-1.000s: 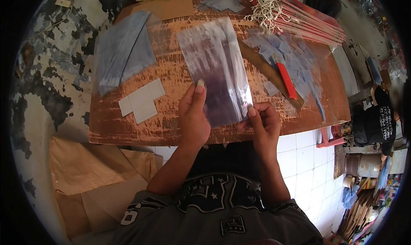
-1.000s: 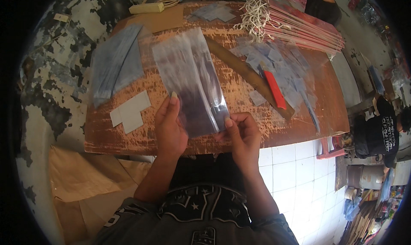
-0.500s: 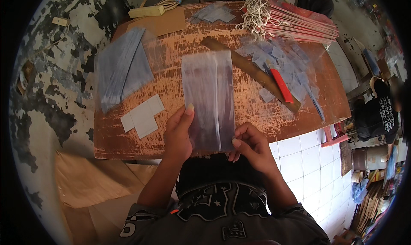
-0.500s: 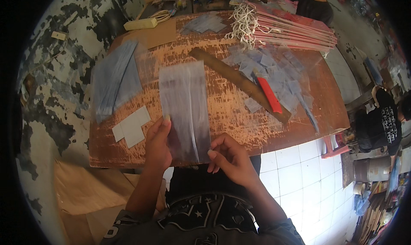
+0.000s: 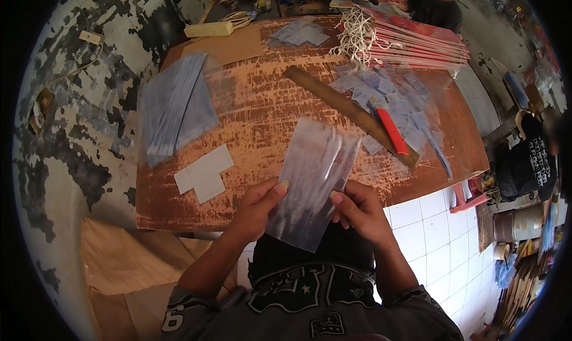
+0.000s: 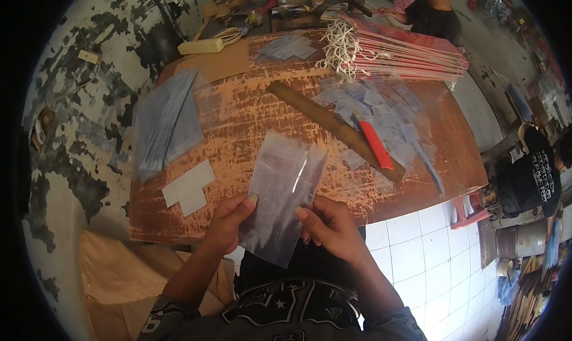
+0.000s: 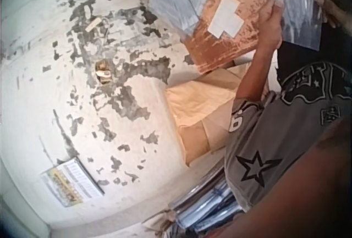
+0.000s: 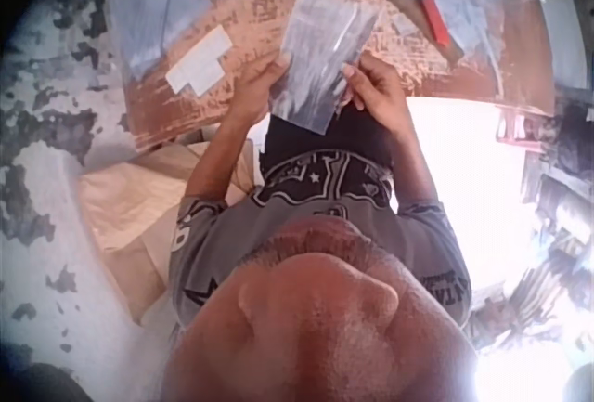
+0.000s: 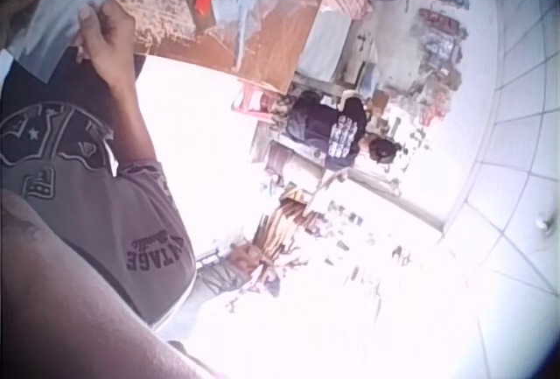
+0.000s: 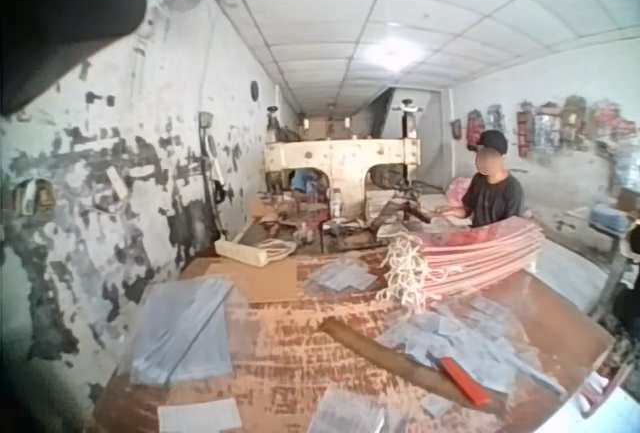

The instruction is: The person uses a ruler and a red utility knife to cut a translucent plastic sheet on a wooden workbench. They measure the sheet, score it along the ruler, and then snap it to separate the pieces. The person handles the cut pieces, stacking them on the table.

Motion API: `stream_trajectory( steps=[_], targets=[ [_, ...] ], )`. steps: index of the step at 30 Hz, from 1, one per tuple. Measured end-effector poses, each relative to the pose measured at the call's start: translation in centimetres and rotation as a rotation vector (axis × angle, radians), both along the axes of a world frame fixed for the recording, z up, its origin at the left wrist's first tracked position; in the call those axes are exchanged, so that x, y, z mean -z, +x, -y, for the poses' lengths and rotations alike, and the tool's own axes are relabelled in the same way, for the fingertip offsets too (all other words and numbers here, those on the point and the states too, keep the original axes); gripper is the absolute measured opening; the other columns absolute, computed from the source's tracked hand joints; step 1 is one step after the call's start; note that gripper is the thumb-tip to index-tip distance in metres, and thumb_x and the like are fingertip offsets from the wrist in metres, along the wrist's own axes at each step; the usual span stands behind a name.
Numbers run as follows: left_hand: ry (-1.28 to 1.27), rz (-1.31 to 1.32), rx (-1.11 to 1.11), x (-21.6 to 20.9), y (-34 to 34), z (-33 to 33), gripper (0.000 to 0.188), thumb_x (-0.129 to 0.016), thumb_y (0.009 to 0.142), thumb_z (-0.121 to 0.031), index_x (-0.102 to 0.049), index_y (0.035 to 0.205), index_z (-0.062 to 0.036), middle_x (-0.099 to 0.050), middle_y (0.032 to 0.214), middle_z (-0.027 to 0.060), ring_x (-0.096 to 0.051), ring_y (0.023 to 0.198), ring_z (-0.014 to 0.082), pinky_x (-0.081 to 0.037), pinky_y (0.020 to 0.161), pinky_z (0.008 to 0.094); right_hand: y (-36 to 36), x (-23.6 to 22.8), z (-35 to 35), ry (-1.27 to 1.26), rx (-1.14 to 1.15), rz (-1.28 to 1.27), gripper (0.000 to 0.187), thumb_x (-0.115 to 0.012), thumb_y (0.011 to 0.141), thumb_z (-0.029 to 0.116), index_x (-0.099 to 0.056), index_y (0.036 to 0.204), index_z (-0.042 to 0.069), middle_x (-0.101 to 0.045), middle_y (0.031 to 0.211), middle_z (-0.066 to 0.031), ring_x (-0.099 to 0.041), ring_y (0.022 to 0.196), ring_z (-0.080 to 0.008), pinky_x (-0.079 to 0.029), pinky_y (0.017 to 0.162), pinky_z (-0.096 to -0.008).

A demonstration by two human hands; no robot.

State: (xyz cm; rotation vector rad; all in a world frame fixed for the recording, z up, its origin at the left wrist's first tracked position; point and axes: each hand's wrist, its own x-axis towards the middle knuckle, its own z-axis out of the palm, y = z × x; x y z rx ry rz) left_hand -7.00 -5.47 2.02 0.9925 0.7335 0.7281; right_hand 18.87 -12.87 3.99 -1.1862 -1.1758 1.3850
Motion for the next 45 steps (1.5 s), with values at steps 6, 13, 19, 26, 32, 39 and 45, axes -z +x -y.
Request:
stream_trajectory(
  steps=[6, 13, 19, 26, 32, 39, 45],
  targets=[
    [-0.013, -0.011, 0.069, -0.7, 0.0, -0.1, 0.038, -0.057, 0.117, -0.024, -0.068, 0.137, 0.0062, -0.074, 0.118, 0.0056, -0.067, 0.106, 0.0098, -0.054, 0.095, 0.0277, 0.6, -0.7, 0.3, -0.143, -0.085, -0.002, 0.031, -0.064, 0.114, 0.029, -0.071, 0.113, -0.001, -0.071, 0.075, -0.0059, -0.059, 0.056, -0.0078, -0.046, 0.053, -0.024],
    [-0.062, -0.169, 0.102, 0.1, -0.7, -1.4, 0.038, -0.057, 0.117, -0.024, -0.067, 0.138, 0.0066, -0.075, 0.122, 0.0086, -0.07, 0.108, 0.0121, -0.057, 0.098, 0.0301, 0.3, -0.6, 0.4, -0.116, -0.036, -0.035, 0.032, -0.062, 0.115, 0.029, -0.069, 0.109, -0.001, -0.071, 0.072, -0.0079, -0.061, 0.053, -0.0096, -0.047, 0.049, -0.0241],
    [-0.229, 0.154, 0.23, -0.8, -2.1, -2.8, 0.071, -0.049, 0.116, -0.052, -0.053, 0.154, 0.0074, -0.07, 0.141, 0.0188, -0.07, 0.129, 0.0249, -0.056, 0.111, 0.0429, 0.5, -0.1, 0.1, -0.069, 0.077, -0.164, 0.03, -0.061, 0.115, 0.029, -0.064, 0.103, 0.002, -0.071, 0.071, -0.0099, -0.062, 0.05, -0.0135, -0.047, 0.044, -0.0258],
    [-0.226, 0.851, 0.106, 0.0, 1.0, -1.4, 0.098, -0.032, 0.112, -0.071, -0.031, 0.166, 0.0105, -0.052, 0.161, 0.0309, -0.059, 0.144, 0.0392, -0.045, 0.123, 0.0532, -0.7, 1.3, -2.6, 0.199, 0.455, -0.386, 0.033, -0.057, 0.116, 0.029, -0.062, 0.094, 0.006, -0.069, 0.068, -0.0097, -0.058, 0.045, -0.0152, -0.044, 0.04, -0.0266],
    [0.004, 0.363, -0.18, -1.8, 4.3, 0.2, 0.057, -0.059, 0.115, -0.029, -0.045, 0.158, 0.0052, -0.065, 0.145, 0.0165, -0.066, 0.132, 0.0238, -0.056, 0.111, 0.0402, -1.9, 1.9, -2.9, 0.232, 0.515, -0.337, 0.032, -0.058, 0.117, 0.032, -0.059, 0.099, 0.004, -0.071, 0.073, -0.012, -0.063, 0.053, -0.0152, -0.051, 0.05, -0.0276],
    [-0.033, 0.194, -0.356, -0.9, 4.4, -0.5, 0.03, -0.064, 0.111, -0.017, -0.064, 0.137, -0.0007, -0.072, 0.118, 0.0057, -0.071, 0.105, 0.0118, -0.06, 0.092, 0.0274, -3.9, 2.6, -1.7, 0.141, 0.53, -0.242, 0.035, -0.056, 0.117, 0.033, -0.061, 0.108, -0.001, -0.074, 0.08, -0.0125, -0.069, 0.059, -0.017, -0.055, 0.055, -0.0282],
    [0.004, 0.098, -0.344, 1.0, -0.7, -2.3, 0.038, -0.061, 0.112, -0.013, -0.06, 0.145, 0.0057, -0.072, 0.13, 0.0089, -0.069, 0.118, 0.0141, -0.055, 0.106, 0.0323, -3.5, 3.5, -1.3, -0.066, 0.141, -0.28, 0.038, -0.059, 0.116, 0.035, -0.065, 0.111, -0.001, -0.074, 0.086, -0.0114, -0.073, 0.066, -0.0175, -0.06, 0.058, -0.0296]
  ],
)
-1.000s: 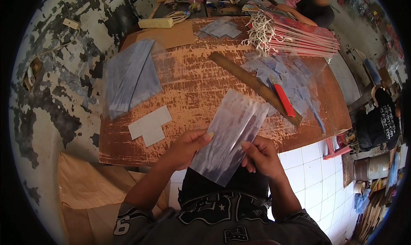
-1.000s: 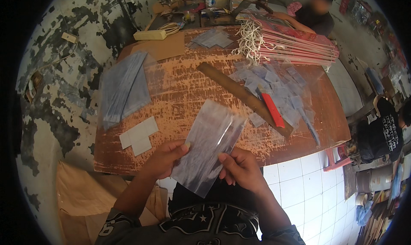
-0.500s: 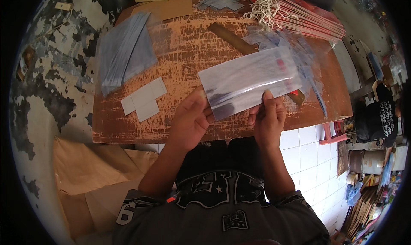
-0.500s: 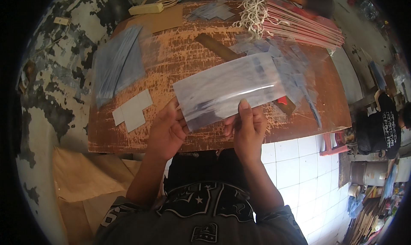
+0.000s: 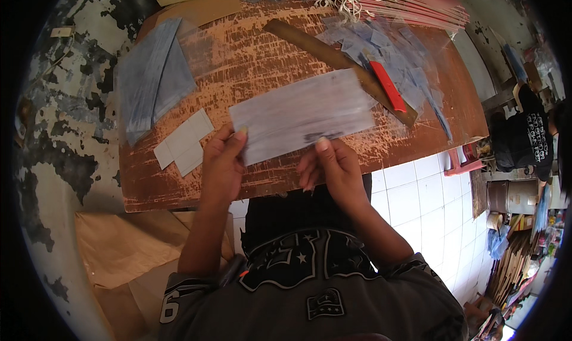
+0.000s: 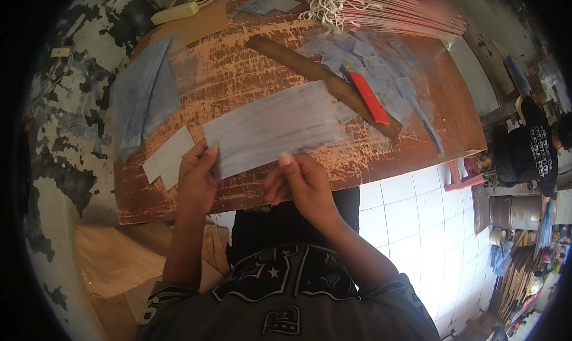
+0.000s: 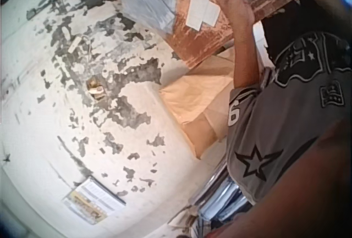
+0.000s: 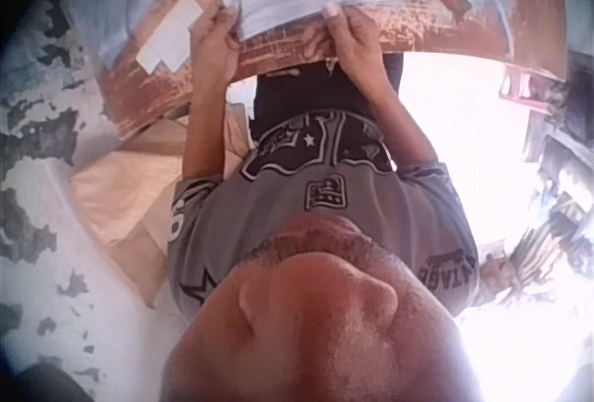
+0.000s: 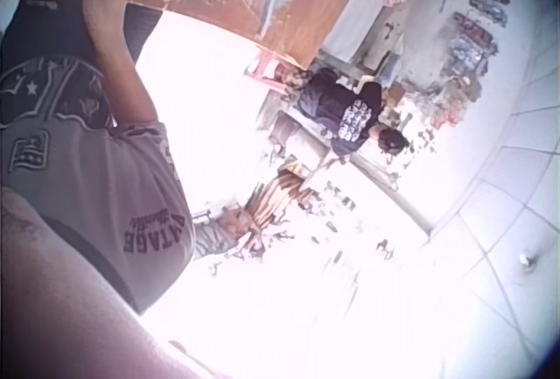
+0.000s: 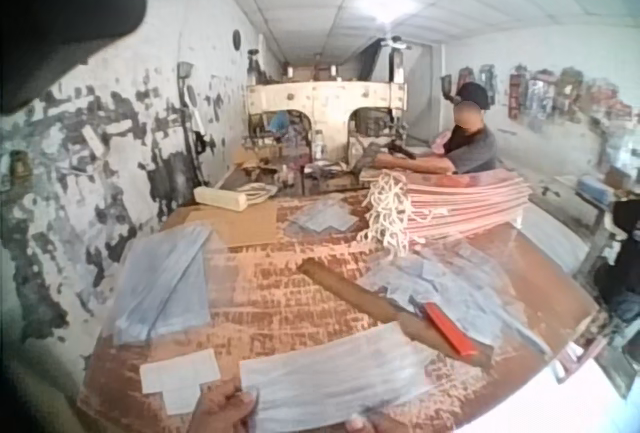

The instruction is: The person uses a ruler and a red utility knife to cut a translucent plastic sheet on a wooden workbench. They measure the sheet, score it along the ruler, and then snap it to separate the pieces. The person handles the cut pieces, stacking them on the table.

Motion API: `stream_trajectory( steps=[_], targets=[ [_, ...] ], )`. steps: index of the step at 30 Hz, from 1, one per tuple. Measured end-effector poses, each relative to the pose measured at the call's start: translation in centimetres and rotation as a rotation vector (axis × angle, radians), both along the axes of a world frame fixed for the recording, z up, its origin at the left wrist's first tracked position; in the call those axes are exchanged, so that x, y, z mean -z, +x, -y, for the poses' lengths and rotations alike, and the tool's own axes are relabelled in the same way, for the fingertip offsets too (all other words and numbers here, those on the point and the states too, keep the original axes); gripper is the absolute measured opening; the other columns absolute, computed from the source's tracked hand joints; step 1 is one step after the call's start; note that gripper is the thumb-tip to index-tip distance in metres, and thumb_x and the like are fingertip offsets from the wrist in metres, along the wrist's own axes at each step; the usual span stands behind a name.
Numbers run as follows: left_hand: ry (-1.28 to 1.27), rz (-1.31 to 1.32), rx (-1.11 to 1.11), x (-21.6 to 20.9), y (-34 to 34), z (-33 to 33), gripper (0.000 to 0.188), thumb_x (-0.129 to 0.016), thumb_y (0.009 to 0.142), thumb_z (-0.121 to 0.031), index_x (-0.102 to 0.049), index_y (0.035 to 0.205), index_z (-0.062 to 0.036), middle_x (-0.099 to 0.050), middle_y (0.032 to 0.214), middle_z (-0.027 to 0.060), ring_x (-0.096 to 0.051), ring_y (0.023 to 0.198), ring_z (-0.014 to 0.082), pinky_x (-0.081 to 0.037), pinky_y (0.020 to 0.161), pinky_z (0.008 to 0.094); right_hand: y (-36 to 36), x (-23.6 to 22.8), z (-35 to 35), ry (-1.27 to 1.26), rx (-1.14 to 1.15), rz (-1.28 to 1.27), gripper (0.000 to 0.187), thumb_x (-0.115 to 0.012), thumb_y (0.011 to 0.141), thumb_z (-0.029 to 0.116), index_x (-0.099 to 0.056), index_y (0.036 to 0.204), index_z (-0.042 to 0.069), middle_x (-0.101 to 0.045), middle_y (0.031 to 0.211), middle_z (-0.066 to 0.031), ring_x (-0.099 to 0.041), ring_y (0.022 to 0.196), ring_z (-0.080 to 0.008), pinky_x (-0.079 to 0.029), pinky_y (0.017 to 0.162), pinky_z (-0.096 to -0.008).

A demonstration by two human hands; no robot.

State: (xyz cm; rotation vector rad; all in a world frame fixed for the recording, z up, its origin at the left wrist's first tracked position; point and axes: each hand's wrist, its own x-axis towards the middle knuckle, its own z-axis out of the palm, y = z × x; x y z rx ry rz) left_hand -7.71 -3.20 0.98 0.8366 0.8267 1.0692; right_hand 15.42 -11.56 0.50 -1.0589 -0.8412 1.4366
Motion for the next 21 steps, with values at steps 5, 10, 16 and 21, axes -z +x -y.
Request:
stream_trajectory(
  steps=[5, 10, 16, 21],
  targets=[
    [-0.042, -0.142, 0.009, -0.1, -3.3, -1.0, 0.034, -0.061, 0.111, -0.009, -0.062, 0.141, 0.007, -0.074, 0.126, 0.0108, -0.072, 0.113, 0.0159, -0.058, 0.103, 0.0329, 2.2, -2.9, 0.8, -0.118, -0.332, 0.299, 0.032, -0.064, 0.114, 0.029, -0.072, 0.111, -0.002, -0.073, 0.084, -0.0099, -0.072, 0.065, -0.0154, -0.057, 0.058, -0.0298],
    [-0.061, -0.243, 0.04, 0.0, -3.8, -1.2, 0.038, -0.063, 0.111, -0.012, -0.059, 0.144, 0.0081, -0.073, 0.129, 0.0104, -0.07, 0.117, 0.0148, -0.056, 0.104, 0.0308, 3.5, -2.7, -0.6, 0.309, 0.108, 0.851, 0.015, -0.075, 0.102, 0.012, -0.077, 0.112, 0.001, -0.074, 0.095, -0.0125, -0.072, 0.085, -0.0251, -0.057, 0.073, -0.0397],
    [-0.074, -0.255, 0.036, 0.1, -3.8, -1.3, 0.039, -0.065, 0.111, -0.013, -0.06, 0.143, 0.0081, -0.074, 0.127, 0.0106, -0.071, 0.115, 0.0145, -0.057, 0.101, 0.0301, 4.4, -0.9, -3.0, 0.583, 0.168, 1.251, 0.033, -0.08, 0.095, 0.013, -0.077, 0.128, 0.011, -0.072, 0.118, -0.0132, -0.067, 0.111, -0.033, -0.058, 0.094, -0.0464],
    [-0.069, -0.296, 0.022, 0.3, -3.8, -1.3, 0.033, -0.065, 0.111, -0.013, -0.065, 0.139, 0.0055, -0.075, 0.115, 0.0063, -0.072, 0.1, 0.0085, -0.058, 0.082, 0.0216, 3.9, -0.5, -2.5, 0.528, 0.099, 1.335, 0.04, -0.082, 0.094, 0.02, -0.078, 0.133, 0.02, -0.067, 0.125, -0.0118, -0.065, 0.111, -0.0319, -0.057, 0.095, -0.0448]
  ],
)
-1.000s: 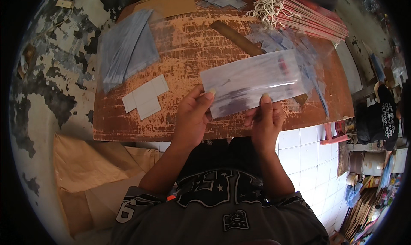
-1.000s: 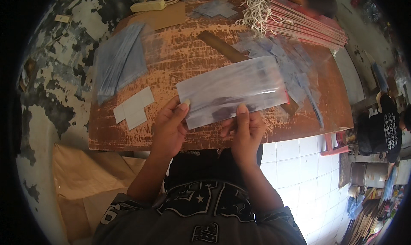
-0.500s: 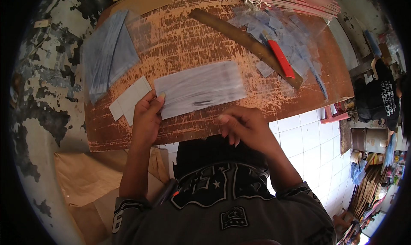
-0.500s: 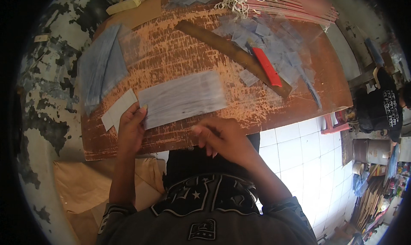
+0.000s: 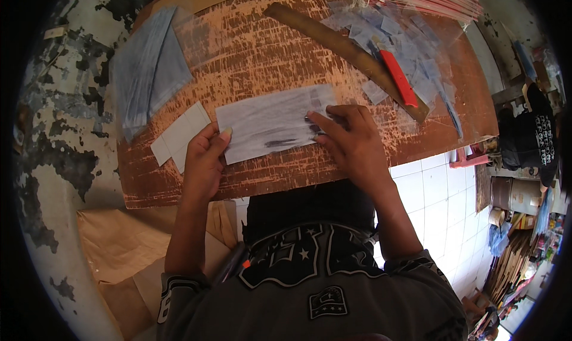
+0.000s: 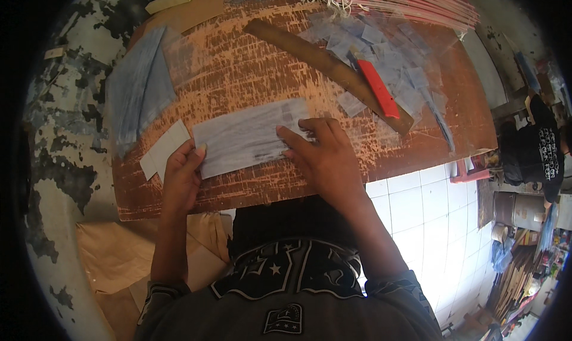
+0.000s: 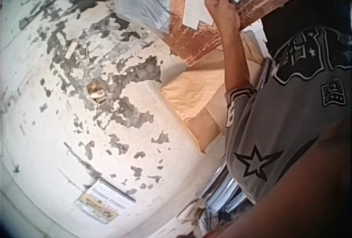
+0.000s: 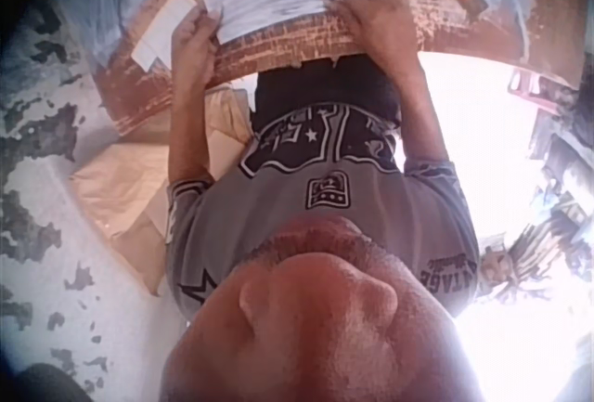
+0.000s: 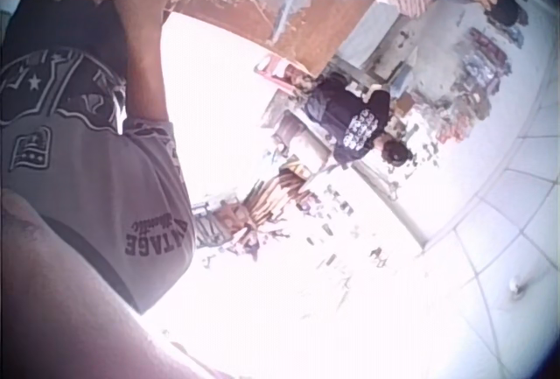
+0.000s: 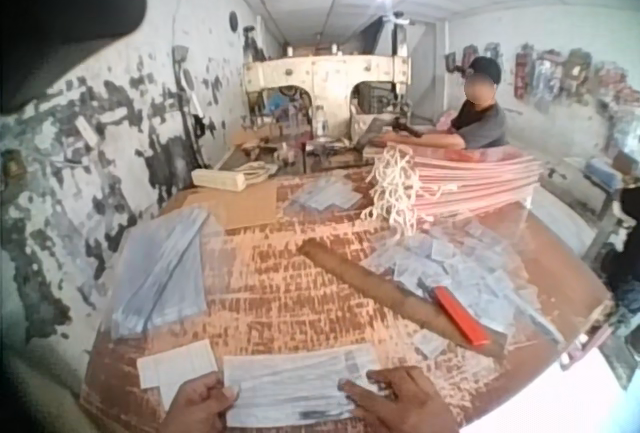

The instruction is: The person uses a ruler and a red utility knife to cut a translucent plastic sheet on a wooden workbench. They measure the sheet, score it along the ruler, and then snap it to separate the pieces. The person handles the cut pieces, stacking them on the table.

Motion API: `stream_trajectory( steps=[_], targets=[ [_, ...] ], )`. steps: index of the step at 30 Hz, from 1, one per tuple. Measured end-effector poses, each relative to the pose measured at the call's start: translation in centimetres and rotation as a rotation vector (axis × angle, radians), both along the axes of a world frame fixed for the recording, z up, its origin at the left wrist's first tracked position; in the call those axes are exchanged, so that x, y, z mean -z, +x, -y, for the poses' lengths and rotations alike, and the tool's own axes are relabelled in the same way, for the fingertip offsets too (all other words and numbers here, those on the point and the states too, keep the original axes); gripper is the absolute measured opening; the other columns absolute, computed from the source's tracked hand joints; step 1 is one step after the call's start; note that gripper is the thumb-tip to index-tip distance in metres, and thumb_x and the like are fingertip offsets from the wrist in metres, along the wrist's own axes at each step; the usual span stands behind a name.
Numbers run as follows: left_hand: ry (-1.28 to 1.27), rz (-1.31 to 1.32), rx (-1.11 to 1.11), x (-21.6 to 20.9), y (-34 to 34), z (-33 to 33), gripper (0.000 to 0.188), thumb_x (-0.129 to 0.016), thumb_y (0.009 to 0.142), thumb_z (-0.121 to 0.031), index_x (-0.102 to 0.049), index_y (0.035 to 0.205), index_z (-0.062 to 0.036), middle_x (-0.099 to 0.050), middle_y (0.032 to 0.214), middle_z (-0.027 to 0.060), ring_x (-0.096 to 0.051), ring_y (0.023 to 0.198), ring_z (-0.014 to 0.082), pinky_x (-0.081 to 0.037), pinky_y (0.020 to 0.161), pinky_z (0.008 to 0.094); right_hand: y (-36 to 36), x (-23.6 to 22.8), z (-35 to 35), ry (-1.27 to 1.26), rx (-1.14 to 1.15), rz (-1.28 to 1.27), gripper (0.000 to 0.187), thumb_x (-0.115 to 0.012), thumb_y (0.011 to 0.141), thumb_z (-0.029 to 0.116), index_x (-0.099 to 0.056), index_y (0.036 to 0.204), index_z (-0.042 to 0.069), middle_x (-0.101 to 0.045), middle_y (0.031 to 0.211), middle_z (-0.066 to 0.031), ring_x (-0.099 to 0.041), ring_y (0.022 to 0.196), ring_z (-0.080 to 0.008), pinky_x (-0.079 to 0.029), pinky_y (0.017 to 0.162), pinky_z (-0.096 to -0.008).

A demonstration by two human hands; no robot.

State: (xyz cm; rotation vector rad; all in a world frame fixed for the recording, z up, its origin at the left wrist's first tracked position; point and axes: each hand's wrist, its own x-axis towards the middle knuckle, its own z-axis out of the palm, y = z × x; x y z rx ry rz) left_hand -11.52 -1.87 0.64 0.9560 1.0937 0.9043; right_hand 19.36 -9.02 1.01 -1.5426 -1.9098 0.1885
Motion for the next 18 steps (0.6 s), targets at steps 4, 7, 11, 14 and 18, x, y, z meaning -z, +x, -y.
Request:
stream_trajectory(
  steps=[4, 7, 11, 14, 18],
  targets=[
    [-0.02, 0.039, -0.021, -0.5, 0.6, 0.1, 0.033, -0.063, 0.112, -0.012, -0.064, 0.139, 0.0055, -0.075, 0.117, 0.006, -0.072, 0.101, 0.0084, -0.058, 0.084, 0.0221, -0.2, 0.1, 0.1, 0.002, 0.011, 0.052, 0.04, -0.085, 0.091, 0.02, -0.078, 0.13, 0.02, -0.066, 0.125, -0.0128, -0.064, 0.113, -0.0318, -0.058, 0.095, -0.0445],
    [-0.033, 0.038, -0.024, -0.6, 0.7, 0.1, 0.034, -0.063, 0.112, -0.012, -0.063, 0.141, 0.0053, -0.074, 0.119, 0.0065, -0.072, 0.103, 0.0095, -0.059, 0.086, 0.0224, -0.3, 0.3, 0.2, -0.017, 0.008, 0.022, 0.038, -0.081, 0.095, 0.023, -0.08, 0.133, 0.02, -0.065, 0.127, -0.0119, -0.061, 0.114, -0.0318, -0.058, 0.095, -0.0436],
    [-0.026, 0.081, -0.047, -0.8, 0.8, 0.4, 0.036, -0.064, 0.112, -0.014, -0.062, 0.142, 0.0055, -0.074, 0.121, 0.0079, -0.072, 0.107, 0.0125, -0.06, 0.091, 0.0253, -0.3, 0.3, 0.2, -0.015, 0.004, 0.014, 0.039, -0.082, 0.095, 0.023, -0.079, 0.133, 0.019, -0.064, 0.128, -0.013, -0.06, 0.117, -0.0329, -0.058, 0.097, -0.0437],
    [-0.069, 0.007, -0.088, -1.0, 0.3, 0.7, 0.037, -0.065, 0.112, -0.015, -0.063, 0.143, 0.0035, -0.075, 0.123, 0.009, -0.073, 0.11, 0.015, -0.061, 0.095, 0.029, -0.2, 0.4, 0.2, -0.01, 0.002, 0.022, 0.039, -0.082, 0.095, 0.023, -0.079, 0.133, 0.019, -0.064, 0.129, -0.0132, -0.06, 0.118, -0.0333, -0.058, 0.097, -0.0437],
    [0.099, -0.213, -0.117, -2.2, -0.9, 1.4, 0.037, -0.066, 0.111, -0.019, -0.066, 0.144, -0.0009, -0.074, 0.125, 0.009, -0.072, 0.111, 0.0153, -0.06, 0.097, 0.0313, -0.5, 0.5, 0.2, -0.019, 0.015, 0.035, 0.039, -0.082, 0.094, 0.02, -0.08, 0.133, 0.02, -0.065, 0.129, -0.0136, -0.06, 0.121, -0.0341, -0.058, 0.099, -0.0435]
  ],
)
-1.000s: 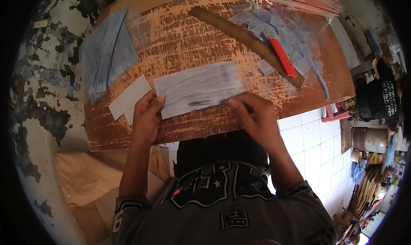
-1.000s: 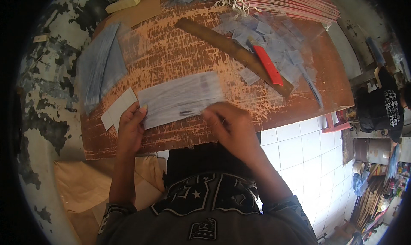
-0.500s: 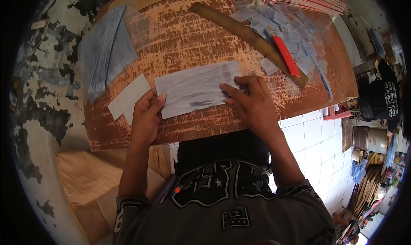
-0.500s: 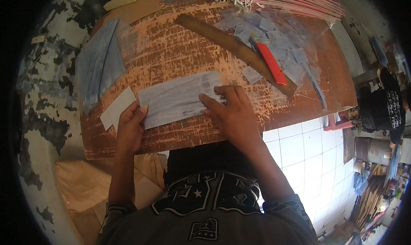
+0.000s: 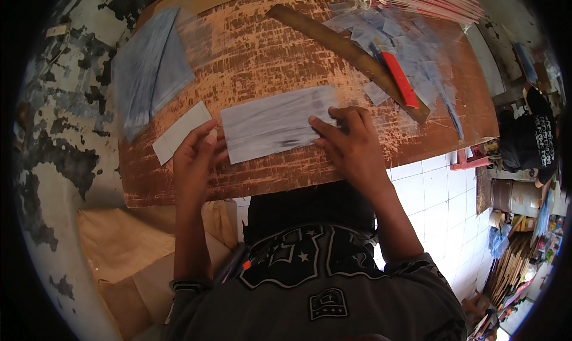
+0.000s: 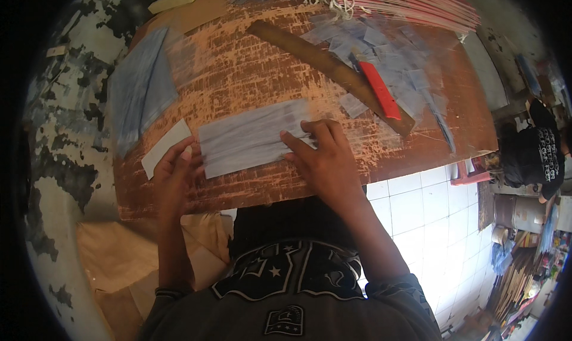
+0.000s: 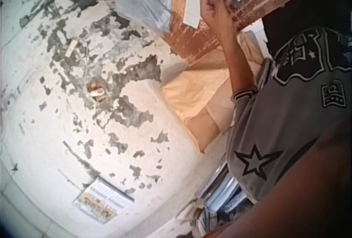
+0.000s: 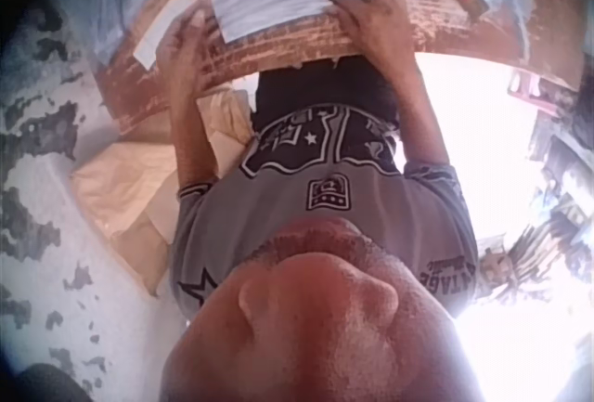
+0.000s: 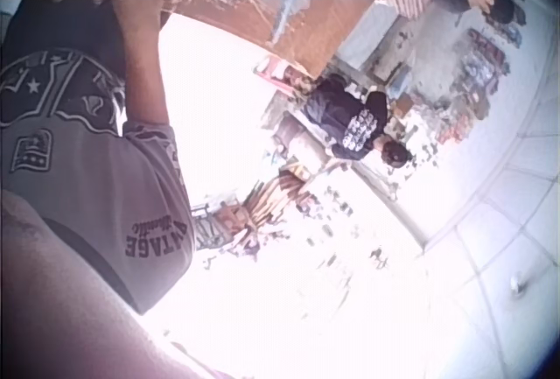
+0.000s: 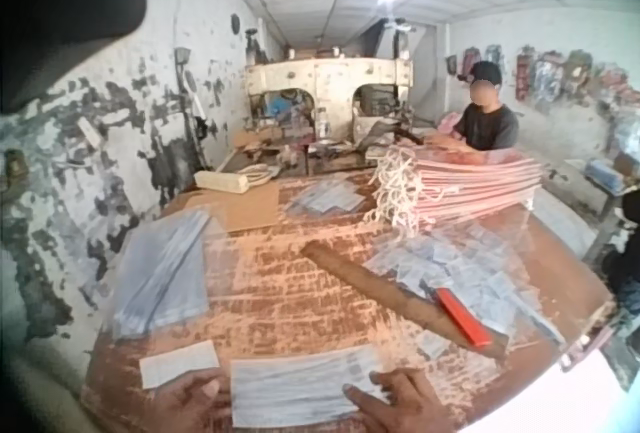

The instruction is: The person uses a ruler and a red utility knife to cut a translucent plastic sheet on a wooden workbench. They measure the sheet, score it along the ruler, and then snap it to separate the pieces. The person handles the cut pieces, stacking them on the table.

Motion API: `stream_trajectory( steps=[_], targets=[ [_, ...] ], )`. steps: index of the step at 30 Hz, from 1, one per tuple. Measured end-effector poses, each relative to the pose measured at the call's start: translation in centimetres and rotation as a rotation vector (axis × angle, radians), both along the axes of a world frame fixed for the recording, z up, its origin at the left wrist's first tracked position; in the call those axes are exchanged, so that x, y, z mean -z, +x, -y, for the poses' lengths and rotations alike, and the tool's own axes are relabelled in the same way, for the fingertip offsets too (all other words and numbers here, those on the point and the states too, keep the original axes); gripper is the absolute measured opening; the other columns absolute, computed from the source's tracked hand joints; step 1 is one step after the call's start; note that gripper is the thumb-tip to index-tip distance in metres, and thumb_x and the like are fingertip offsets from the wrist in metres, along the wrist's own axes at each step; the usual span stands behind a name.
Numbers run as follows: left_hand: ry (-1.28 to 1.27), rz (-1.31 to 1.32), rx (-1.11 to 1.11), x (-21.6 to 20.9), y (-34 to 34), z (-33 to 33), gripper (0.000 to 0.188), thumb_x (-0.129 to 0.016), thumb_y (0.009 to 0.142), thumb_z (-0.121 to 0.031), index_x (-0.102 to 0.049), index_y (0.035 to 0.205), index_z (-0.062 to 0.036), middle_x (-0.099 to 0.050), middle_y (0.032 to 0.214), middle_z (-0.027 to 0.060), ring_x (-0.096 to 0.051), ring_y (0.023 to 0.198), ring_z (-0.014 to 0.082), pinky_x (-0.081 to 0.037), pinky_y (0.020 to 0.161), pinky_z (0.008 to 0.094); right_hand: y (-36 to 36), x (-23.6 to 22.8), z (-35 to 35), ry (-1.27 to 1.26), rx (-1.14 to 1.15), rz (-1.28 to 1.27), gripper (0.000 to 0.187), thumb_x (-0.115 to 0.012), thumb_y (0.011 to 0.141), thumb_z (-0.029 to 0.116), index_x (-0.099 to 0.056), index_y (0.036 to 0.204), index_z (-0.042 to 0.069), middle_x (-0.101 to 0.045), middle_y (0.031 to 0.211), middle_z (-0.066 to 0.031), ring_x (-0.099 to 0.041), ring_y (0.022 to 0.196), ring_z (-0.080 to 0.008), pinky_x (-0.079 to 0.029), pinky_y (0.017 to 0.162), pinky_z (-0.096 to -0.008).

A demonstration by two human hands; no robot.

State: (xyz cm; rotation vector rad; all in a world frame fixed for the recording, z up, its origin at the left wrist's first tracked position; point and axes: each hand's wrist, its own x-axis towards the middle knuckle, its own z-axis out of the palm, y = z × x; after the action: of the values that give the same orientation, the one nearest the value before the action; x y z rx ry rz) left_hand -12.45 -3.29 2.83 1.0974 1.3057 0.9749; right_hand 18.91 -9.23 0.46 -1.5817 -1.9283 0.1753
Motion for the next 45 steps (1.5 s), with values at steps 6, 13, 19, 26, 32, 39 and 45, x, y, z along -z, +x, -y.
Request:
stream_trajectory(
  steps=[6, 13, 19, 26, 32, 39, 45],
  targets=[
    [0.437, -0.606, -0.046, 0.9, 0.0, 1.7, 0.032, -0.075, 0.103, -0.014, -0.076, 0.134, -0.007, -0.068, 0.107, 0.0053, -0.061, 0.094, 0.0157, -0.052, 0.082, 0.0308, -0.2, 0.2, -0.2, 0.046, 0.017, 0.03, 0.041, -0.086, 0.09, 0.022, -0.079, 0.131, 0.02, -0.065, 0.127, -0.0127, -0.061, 0.119, -0.0334, -0.058, 0.095, -0.0438],
    [0.45, -0.573, -0.008, 2.7, 0.3, 2.5, 0.032, -0.081, 0.099, -0.02, -0.079, 0.128, -0.0067, -0.064, 0.104, 0.0049, -0.062, 0.093, 0.0189, -0.052, 0.084, 0.0319, -0.4, 0.0, -0.2, 0.026, 0.006, 0.026, 0.04, -0.084, 0.092, 0.019, -0.079, 0.132, 0.02, -0.065, 0.13, -0.0132, -0.061, 0.12, -0.0349, -0.06, 0.096, -0.0456],
    [0.513, -0.679, -0.013, 3.2, 0.8, 2.7, 0.034, -0.083, 0.098, -0.011, -0.079, 0.131, -0.008, -0.064, 0.109, 0.0029, -0.063, 0.09, 0.0102, -0.052, 0.077, 0.0251, -0.2, 0.6, -0.2, 0.017, 0.005, -0.029, 0.041, -0.083, 0.093, 0.019, -0.079, 0.133, 0.021, -0.066, 0.129, -0.0136, -0.061, 0.12, -0.0344, -0.06, 0.096, -0.0449],
    [0.493, -0.674, -0.01, 3.5, 0.8, 2.8, 0.037, -0.083, 0.097, -0.012, -0.078, 0.134, -0.0086, -0.061, 0.112, 0.0023, -0.061, 0.09, 0.0088, -0.051, 0.078, 0.0239, 0.4, -0.2, -0.3, 0.033, -0.027, -0.076, 0.035, -0.075, 0.095, 0.006, -0.076, 0.13, 0.015, -0.066, 0.129, -0.0153, -0.061, 0.122, -0.0373, -0.056, 0.098, -0.0471],
    [0.47, -0.698, -0.002, 3.0, 0.8, 2.9, 0.035, -0.082, 0.099, -0.014, -0.078, 0.134, -0.0077, -0.061, 0.11, 0.0022, -0.06, 0.09, 0.009, -0.051, 0.078, 0.0244, 1.2, 0.2, -0.2, 0.022, -0.064, -0.087, 0.043, -0.07, 0.088, -0.006, -0.077, 0.125, 0.014, -0.066, 0.132, -0.0154, -0.061, 0.123, -0.0381, -0.057, 0.097, -0.046],
    [0.47, -0.68, 0.011, 3.2, 0.5, 2.8, 0.035, -0.082, 0.099, -0.013, -0.077, 0.133, -0.0072, -0.062, 0.11, 0.002, -0.061, 0.091, 0.0084, -0.053, 0.079, 0.024, 1.1, 0.6, 0.0, 0.0, -0.059, -0.09, 0.047, -0.071, 0.081, -0.008, -0.081, 0.12, 0.015, -0.065, 0.134, -0.0144, -0.06, 0.124, -0.0368, -0.058, 0.096, -0.0445],
    [0.507, -0.682, 0.021, 3.4, 0.3, 2.7, 0.034, -0.081, 0.1, -0.013, -0.077, 0.133, -0.0068, -0.062, 0.111, 0.0016, -0.059, 0.09, 0.0072, -0.051, 0.077, 0.0228, 1.1, 0.8, 0.0, 0.005, -0.064, -0.091, 0.047, -0.072, 0.079, -0.006, -0.082, 0.12, 0.016, -0.065, 0.133, -0.0138, -0.06, 0.124, -0.0366, -0.058, 0.097, -0.0443]
  ],
)
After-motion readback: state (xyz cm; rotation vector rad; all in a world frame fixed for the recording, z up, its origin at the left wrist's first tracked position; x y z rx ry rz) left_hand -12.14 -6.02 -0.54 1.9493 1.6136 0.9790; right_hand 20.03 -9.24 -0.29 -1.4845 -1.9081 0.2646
